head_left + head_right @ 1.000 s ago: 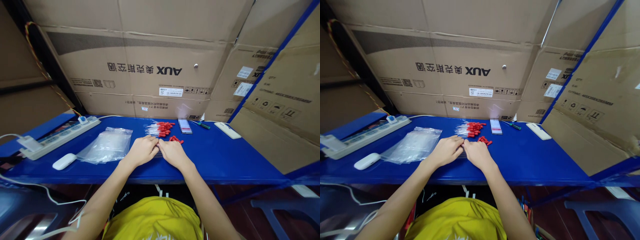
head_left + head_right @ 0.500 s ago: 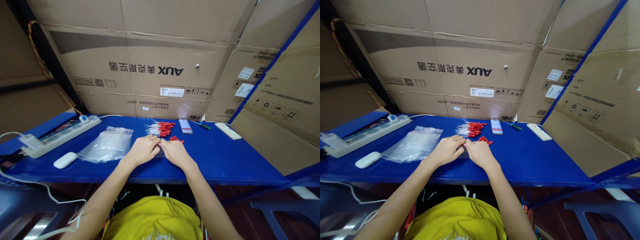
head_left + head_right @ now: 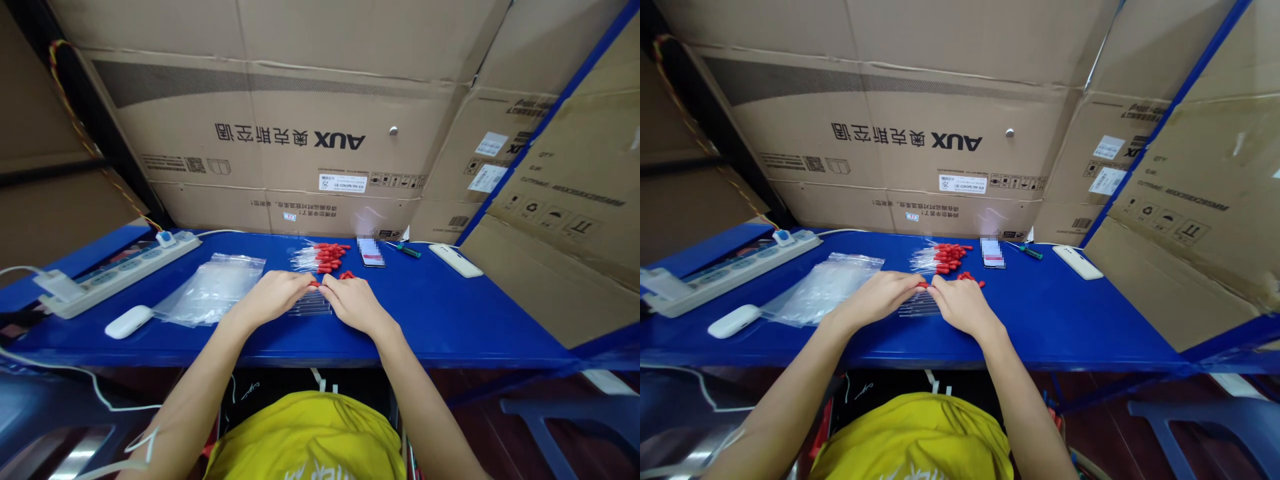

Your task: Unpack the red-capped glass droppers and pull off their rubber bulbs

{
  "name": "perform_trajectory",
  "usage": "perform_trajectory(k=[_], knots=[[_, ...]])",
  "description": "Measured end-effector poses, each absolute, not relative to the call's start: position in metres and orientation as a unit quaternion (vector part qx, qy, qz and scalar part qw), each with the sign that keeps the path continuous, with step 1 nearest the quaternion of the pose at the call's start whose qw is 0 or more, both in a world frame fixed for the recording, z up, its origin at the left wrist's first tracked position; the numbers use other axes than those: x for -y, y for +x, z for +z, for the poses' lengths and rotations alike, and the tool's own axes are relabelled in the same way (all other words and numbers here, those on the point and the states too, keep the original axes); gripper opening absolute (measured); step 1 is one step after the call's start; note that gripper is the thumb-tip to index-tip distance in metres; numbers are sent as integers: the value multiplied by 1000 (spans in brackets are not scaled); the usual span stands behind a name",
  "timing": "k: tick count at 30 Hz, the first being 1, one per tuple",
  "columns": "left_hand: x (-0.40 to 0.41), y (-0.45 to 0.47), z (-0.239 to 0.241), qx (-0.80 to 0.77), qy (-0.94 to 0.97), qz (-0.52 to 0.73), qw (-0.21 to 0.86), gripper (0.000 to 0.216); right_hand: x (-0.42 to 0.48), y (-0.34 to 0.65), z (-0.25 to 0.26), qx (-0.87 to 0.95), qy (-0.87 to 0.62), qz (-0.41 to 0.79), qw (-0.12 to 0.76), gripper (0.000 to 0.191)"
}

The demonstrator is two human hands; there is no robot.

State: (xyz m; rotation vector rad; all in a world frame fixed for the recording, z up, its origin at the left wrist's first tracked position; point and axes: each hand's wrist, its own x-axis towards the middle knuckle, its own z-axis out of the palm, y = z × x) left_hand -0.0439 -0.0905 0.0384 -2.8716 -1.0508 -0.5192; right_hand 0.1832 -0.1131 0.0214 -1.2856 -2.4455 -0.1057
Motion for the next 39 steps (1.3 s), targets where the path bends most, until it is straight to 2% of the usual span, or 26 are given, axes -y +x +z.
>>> perform_trajectory(k=[5, 8, 18, 28, 31, 34, 35, 39], knots=[[92, -41, 39, 347, -906, -221, 106, 41, 114, 180, 22, 854, -471, -45, 219, 34], [93, -41, 41, 346, -896, -251, 121, 45, 116, 178, 23, 845, -474, -58, 241, 38], [94, -54, 47, 352, -898, -264, -20, 45, 121, 176, 24, 847, -470, -43, 246, 42], [99, -35, 42, 398, -849, -330, -112, 41, 119, 171, 22, 835, -468, -53, 285, 47], [93, -55, 51, 411, -781, -450, -136, 44, 113, 183, 20, 817, -495, -50, 291, 47], [85, -89, 68, 412, -555, -713, -117, 44, 105, 210, 19, 756, -572, -38, 315, 49], [83, -95, 73, 387, -525, -746, -131, 40, 103, 218, 19, 736, -591, -35, 329, 49], [88, -78, 76, 362, -596, -666, -265, 33, 104, 227, 25, 728, -573, 14, 375, 47]])
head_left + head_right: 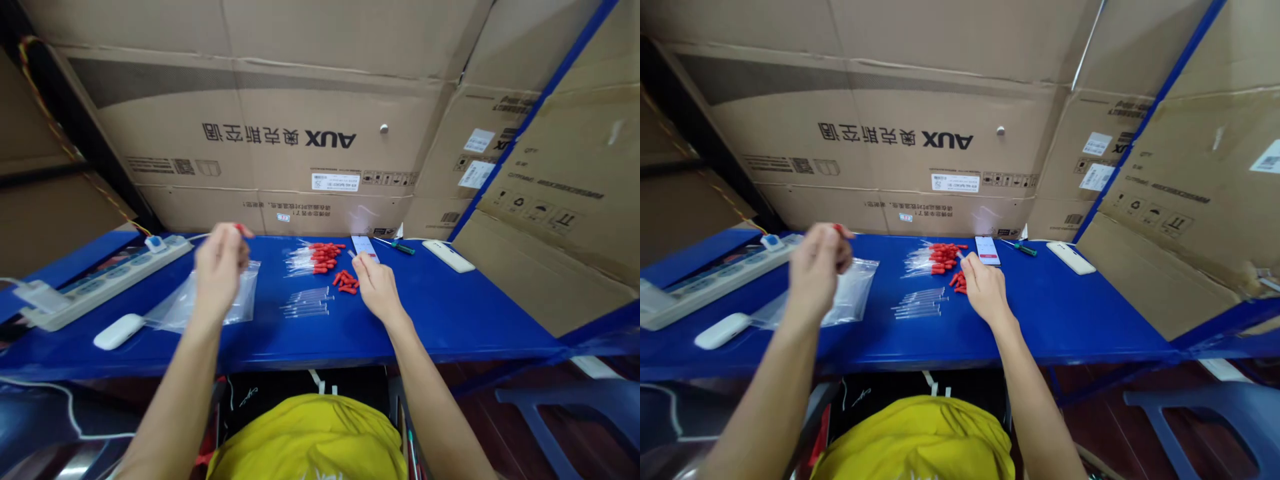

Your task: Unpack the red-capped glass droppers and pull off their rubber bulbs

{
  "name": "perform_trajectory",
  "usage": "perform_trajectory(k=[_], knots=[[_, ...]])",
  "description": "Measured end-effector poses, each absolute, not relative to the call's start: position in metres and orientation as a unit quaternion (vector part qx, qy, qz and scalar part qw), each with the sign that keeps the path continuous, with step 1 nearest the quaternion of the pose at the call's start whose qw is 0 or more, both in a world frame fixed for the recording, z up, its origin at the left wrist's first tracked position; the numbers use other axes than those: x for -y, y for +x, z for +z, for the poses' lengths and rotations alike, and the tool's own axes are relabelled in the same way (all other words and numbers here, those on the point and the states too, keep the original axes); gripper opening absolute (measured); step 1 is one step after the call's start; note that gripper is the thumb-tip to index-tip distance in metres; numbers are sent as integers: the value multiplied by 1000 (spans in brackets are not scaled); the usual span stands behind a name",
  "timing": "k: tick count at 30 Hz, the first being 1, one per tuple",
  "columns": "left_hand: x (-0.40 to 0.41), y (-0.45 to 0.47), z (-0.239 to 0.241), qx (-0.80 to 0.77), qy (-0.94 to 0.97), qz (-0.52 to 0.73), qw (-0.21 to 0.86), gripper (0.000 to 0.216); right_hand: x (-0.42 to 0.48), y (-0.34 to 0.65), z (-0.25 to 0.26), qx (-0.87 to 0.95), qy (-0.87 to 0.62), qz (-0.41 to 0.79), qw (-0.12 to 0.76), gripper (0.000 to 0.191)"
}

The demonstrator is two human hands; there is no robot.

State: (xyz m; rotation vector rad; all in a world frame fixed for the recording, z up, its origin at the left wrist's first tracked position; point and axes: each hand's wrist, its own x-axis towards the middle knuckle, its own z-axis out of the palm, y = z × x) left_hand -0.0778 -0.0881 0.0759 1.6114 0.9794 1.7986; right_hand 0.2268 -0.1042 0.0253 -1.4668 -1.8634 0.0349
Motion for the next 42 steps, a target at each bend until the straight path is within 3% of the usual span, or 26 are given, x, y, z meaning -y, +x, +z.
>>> perform_trajectory(k=[7, 13, 17, 23, 30, 36, 41, 42], knots=[[88, -29, 47, -431, 701, 469, 323, 32, 109, 194, 31, 747, -479, 125, 443, 43], [72, -37, 28, -449, 647, 469, 399, 39, 102, 175, 11, 701, -453, 303, 459, 22], [65, -39, 18, -462, 659, 493, 332, 35, 102, 170, 5, 688, -445, 358, 447, 10], [62, -40, 10, -499, 703, 462, 207, 23, 99, 173, 2, 751, -475, 280, 364, 9], [73, -33, 16, -498, 771, 374, 137, 14, 98, 175, -3, 762, -554, 160, 294, 4], [76, -29, 15, -463, 818, 320, 120, 18, 97, 177, -5, 765, -556, 160, 282, 7], [80, -24, 16, -452, 824, 303, 155, 21, 100, 176, 0, 743, -548, 160, 350, 42], [81, -23, 16, -450, 821, 307, 171, 22, 100, 176, 1, 752, -533, 160, 354, 42]])
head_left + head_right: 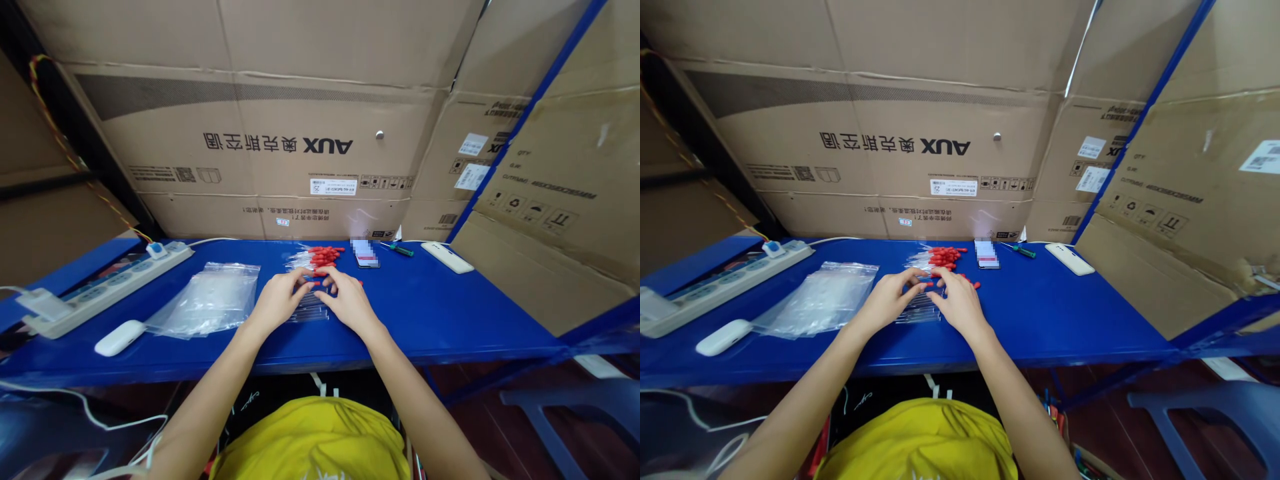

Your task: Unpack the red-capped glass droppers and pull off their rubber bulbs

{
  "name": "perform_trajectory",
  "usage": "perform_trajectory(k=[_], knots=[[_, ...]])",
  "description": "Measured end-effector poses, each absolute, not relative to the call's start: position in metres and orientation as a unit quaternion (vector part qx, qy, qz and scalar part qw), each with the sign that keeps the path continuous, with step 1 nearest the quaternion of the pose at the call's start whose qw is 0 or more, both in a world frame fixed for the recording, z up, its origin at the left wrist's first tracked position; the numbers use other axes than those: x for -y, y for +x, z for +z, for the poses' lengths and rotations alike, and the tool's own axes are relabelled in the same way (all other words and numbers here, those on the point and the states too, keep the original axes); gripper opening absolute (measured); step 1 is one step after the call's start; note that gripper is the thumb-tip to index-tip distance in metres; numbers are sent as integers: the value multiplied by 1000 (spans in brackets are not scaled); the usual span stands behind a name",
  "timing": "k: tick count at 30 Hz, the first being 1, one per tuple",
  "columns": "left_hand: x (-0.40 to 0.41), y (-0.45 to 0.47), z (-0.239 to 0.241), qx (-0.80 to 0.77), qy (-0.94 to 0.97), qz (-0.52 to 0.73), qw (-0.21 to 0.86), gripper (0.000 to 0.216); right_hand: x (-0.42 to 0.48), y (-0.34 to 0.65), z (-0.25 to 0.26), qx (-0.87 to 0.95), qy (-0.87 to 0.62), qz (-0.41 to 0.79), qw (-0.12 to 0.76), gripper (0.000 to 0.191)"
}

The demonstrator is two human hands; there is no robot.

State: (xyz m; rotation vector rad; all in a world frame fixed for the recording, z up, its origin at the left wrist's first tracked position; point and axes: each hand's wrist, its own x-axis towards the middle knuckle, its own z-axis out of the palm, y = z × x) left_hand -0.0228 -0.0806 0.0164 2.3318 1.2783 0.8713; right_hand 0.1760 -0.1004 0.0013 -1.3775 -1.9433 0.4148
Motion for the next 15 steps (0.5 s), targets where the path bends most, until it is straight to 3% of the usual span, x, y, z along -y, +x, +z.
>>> perform_trajectory(k=[5, 11, 15], knots=[[84, -20, 16, -437, 815, 315, 213, 28, 100, 177, 6, 772, -527, 125, 334, 9], [81, -23, 11, -441, 826, 322, 140, 27, 93, 212, 12, 699, -652, 39, 291, 10], [79, -24, 8, -419, 854, 300, 79, 24, 91, 239, 17, 647, -713, 60, 265, 9]])
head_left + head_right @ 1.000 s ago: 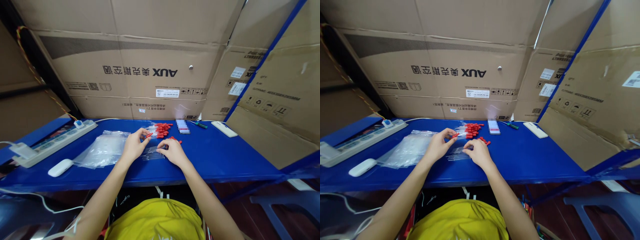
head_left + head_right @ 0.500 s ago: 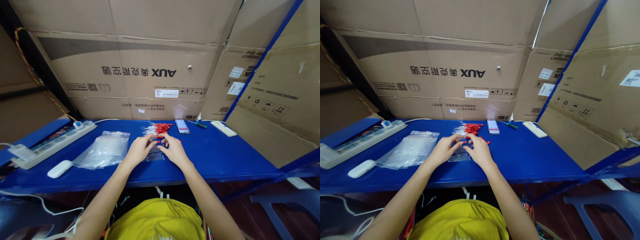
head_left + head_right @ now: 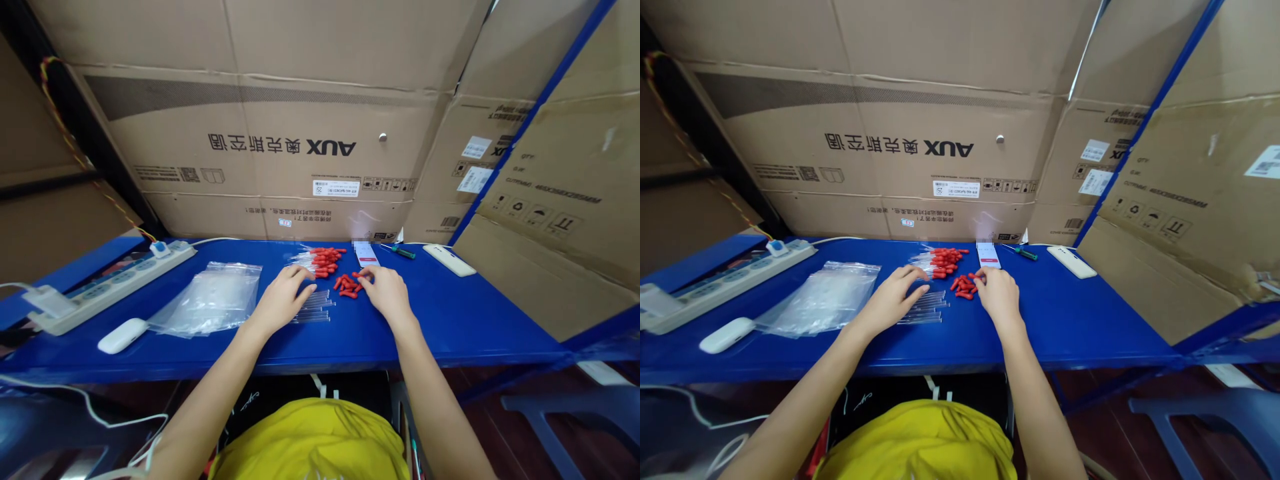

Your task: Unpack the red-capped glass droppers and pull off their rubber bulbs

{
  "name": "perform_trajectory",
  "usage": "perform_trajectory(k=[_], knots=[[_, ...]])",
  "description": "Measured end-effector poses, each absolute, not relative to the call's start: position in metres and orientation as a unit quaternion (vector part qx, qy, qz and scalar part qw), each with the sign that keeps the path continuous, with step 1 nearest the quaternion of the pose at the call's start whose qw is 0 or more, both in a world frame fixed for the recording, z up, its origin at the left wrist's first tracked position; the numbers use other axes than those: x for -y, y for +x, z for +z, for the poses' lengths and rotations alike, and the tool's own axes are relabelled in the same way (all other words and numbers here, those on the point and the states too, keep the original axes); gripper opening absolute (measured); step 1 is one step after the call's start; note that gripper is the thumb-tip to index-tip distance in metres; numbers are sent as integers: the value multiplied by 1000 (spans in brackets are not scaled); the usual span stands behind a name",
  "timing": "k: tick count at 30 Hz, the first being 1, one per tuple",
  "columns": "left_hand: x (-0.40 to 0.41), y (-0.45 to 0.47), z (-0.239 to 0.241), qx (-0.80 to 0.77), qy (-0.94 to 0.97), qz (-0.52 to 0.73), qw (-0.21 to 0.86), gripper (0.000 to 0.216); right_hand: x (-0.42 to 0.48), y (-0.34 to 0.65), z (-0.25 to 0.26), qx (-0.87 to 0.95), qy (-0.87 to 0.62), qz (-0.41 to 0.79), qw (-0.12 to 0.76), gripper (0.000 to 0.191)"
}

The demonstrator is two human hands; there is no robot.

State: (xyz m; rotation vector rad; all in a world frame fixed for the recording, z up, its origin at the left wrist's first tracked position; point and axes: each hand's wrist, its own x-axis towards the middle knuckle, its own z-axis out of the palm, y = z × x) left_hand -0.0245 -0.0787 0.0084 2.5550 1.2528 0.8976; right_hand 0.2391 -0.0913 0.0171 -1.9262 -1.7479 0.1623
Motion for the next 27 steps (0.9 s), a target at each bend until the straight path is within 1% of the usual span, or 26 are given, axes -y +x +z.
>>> perform_trajectory(k=[6, 10, 15, 20, 23, 27], knots=[[79, -25, 7, -395, 877, 258, 89, 20, 87, 248, 15, 634, -731, 85, 240, 6], [80, -24, 6, -393, 890, 215, 88, 21, 85, 242, 12, 628, -743, 89, 212, 23], [81, -23, 6, -391, 892, 209, 85, 24, 82, 241, 8, 641, -741, 87, 179, 20], [81, -24, 4, -390, 895, 202, 84, 25, 81, 241, 6, 669, -703, 103, 217, 27], [84, -23, 5, -395, 891, 203, 90, 28, 81, 240, 5, 674, -689, 85, 253, 33], [87, -21, 9, -393, 891, 206, 97, 31, 79, 234, 9, 709, -639, 55, 291, 31]])
